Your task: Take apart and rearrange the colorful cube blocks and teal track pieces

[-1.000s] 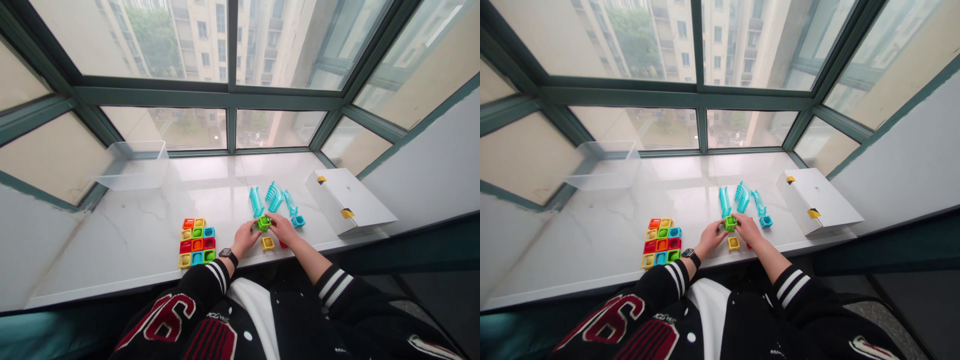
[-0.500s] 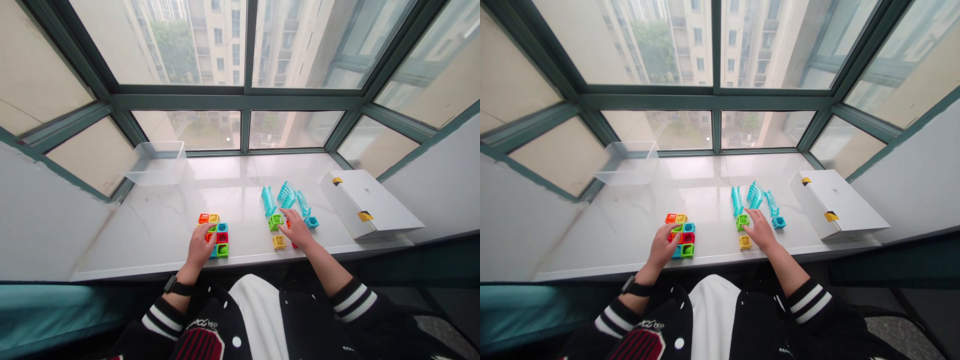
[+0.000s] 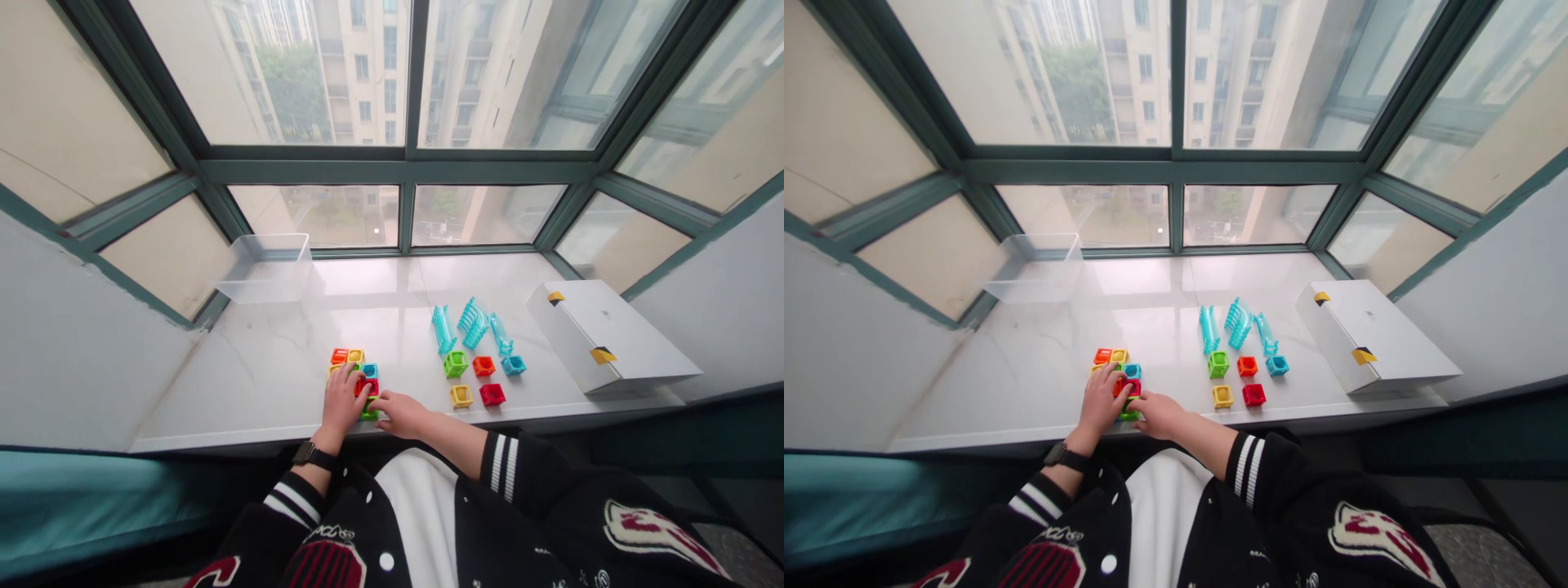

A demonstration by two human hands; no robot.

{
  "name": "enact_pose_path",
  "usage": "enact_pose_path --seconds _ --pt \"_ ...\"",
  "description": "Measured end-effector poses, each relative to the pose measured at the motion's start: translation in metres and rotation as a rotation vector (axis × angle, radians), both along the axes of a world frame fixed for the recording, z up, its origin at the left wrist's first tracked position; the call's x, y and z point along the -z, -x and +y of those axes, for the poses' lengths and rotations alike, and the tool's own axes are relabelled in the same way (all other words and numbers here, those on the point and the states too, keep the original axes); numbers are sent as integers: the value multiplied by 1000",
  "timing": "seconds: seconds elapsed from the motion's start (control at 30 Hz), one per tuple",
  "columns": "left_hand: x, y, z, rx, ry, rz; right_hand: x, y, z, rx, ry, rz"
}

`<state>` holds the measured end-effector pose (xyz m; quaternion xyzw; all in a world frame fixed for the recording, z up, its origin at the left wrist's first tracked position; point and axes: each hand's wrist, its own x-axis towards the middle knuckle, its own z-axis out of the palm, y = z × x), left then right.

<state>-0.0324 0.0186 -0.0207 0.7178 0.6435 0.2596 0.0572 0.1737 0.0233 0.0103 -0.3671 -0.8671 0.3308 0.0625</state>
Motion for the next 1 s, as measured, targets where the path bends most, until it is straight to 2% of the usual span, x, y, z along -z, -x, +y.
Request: enact_pose_path --seconds 0.2,0.47,0.6,0.7,0.8,1.0 --pt "-1 0 0 2 -3 15 7 3 -2 34 40 71" --pt "-1 1 1 -6 19 19 17 3 0 113 206 163" --pt "-1 1 1 -14 21 27 19 -2 2 145 189 189" --pt "-1 1 1 -9 20 34 12 -13 5 190 181 230" --pt "0 2 2 -7 18 37 -1 -33 8 270 236 358" --pt "2 3 3 -4 11 26 -36 -86 6 519 304 510"
